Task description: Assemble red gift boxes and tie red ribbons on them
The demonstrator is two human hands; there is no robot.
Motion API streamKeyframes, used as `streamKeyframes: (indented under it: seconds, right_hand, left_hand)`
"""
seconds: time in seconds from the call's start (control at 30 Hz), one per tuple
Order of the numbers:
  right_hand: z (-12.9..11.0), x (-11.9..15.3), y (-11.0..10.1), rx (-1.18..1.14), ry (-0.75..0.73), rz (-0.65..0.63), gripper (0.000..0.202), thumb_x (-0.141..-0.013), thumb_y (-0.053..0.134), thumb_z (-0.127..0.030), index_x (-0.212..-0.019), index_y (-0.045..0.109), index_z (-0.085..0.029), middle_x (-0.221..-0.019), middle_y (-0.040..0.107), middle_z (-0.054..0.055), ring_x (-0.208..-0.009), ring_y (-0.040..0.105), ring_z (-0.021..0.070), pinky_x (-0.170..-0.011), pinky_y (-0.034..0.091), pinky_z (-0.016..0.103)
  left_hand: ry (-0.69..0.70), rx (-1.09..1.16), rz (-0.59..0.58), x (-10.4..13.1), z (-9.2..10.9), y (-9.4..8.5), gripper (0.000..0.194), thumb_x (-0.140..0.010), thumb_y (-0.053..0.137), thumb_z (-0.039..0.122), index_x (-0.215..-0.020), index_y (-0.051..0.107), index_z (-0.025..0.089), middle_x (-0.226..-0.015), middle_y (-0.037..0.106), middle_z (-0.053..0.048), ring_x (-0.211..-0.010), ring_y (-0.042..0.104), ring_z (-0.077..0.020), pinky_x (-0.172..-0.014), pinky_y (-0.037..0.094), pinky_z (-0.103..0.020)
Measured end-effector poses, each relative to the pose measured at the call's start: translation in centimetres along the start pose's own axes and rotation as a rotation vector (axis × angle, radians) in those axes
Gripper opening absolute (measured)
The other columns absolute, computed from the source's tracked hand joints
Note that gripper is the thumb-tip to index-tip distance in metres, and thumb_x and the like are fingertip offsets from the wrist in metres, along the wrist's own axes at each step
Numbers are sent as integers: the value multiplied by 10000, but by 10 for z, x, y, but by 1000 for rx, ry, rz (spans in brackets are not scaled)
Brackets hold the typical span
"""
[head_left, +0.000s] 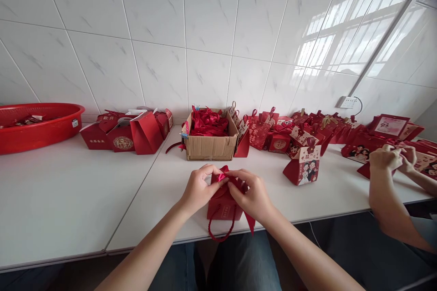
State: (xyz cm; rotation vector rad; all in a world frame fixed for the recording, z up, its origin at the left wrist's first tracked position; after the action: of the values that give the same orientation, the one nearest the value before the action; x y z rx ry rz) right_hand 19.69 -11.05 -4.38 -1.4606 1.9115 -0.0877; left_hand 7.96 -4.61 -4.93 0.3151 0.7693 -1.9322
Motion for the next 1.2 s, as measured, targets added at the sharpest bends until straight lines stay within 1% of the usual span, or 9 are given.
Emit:
streamKeyframes:
  seconds: [0.4, 0.57, 0.67, 0.77, 0.87, 0.97, 1.03, 1.1, 1.2]
  right_hand:
    - [8, -4, -5, 27, -11, 72, 184, -818, 587, -160, -783, 757, -224, -910, 631, 64, -793, 631, 181, -751, 541, 329]
    - [31, -7, -3, -38, 190, 10, 111, -785, 653, -261, -782, 758, -224, -1129, 602, 99, -1085, 562, 281, -940, 451, 457]
    - [35, -10, 1, -120, 236, -79, 197, -809, 651, -368, -784, 755, -202, -1213, 594, 126, -1158, 561, 292, -915, 477, 431]
    - [33, -11, 5, -208, 257, -170, 308, -828, 634, -474, -783, 753, -193, -1264, 597, 142, -1268, 507, 298, -930, 480, 412]
    - [27, -11, 9, -294, 248, -230, 393, -776, 664, -579, -735, 742, -196, -1307, 584, 140, -1400, 343, 310, -1051, 375, 465]
    - [28, -8, 14, -434, 265, -237, 418, -747, 680, -609, -729, 735, -195, -1374, 537, 126, -1406, 330, 306, -1093, 319, 471]
    - [34, -6, 17, -524, 303, -191, 407, -752, 683, -599, -746, 737, -196, -1338, 566, 124, -1386, 361, 301, -1095, 320, 466]
    - [39, -5, 16, -567, 327, -128, 405, -757, 680, -596, -743, 740, -197, -1231, 630, 129, -1376, 370, 299, -1102, 308, 471]
    - [40, -5, 16, -569, 319, -92, 407, -758, 674, -603, -714, 738, -204, -1073, 683, 123, -1356, 386, 296, -1107, 298, 474]
  left_hand:
    - [64, -89, -138, -5, 15, 0, 53, -832, 609, 193, -785, 630, 179, -796, 691, -19, -761, 641, -157, -719, 501, -250]
    - [167, -148, -97, -4, 21, 0, 150, -793, 529, 79, -752, 624, 188, -786, 663, -38, -761, 616, -168, -717, 479, -273]
    - [200, -154, -71, -3, 24, 1, 168, -803, 508, 80, -745, 617, 195, -783, 670, -47, -784, 622, -181, -734, 482, -286]
    - [189, -143, -36, -5, 23, 0, 165, -835, 505, 110, -763, 626, 196, -800, 682, -57, -791, 632, -188, -738, 490, -295]
    - [147, -106, -41, -8, 17, 2, 134, -863, 533, 163, -772, 626, 193, -781, 696, -40, -759, 647, -172, -721, 505, -279]
    - [86, -63, -43, -13, 8, 4, 47, -846, 612, 216, -885, 607, 191, -794, 710, -18, -750, 665, -158, -709, 523, -259]
    - [50, -54, 1, -14, 5, -1, 153, -835, 638, 238, -964, 573, 188, -840, 706, -25, -797, 667, -162, -755, 530, -274]
    - [34, -60, 24, -13, 7, -6, 116, -851, 618, 258, -932, 578, 185, -852, 697, -32, -823, 659, -165, -797, 524, -289]
    - [40, -74, -48, -7, 16, -4, 63, -843, 627, 252, -846, 646, 192, -851, 715, -27, -821, 665, -168, -793, 519, -280]
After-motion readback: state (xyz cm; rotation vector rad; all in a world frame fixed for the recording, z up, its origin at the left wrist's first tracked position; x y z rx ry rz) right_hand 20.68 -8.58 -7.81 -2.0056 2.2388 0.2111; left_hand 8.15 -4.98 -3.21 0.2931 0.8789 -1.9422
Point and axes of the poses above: each hand's wrist, its own x-axis away from the middle knuckle, its own y-axis out of the palm, z = x × y, the point moved 9 cm from there along -x, towards the middle knuckle
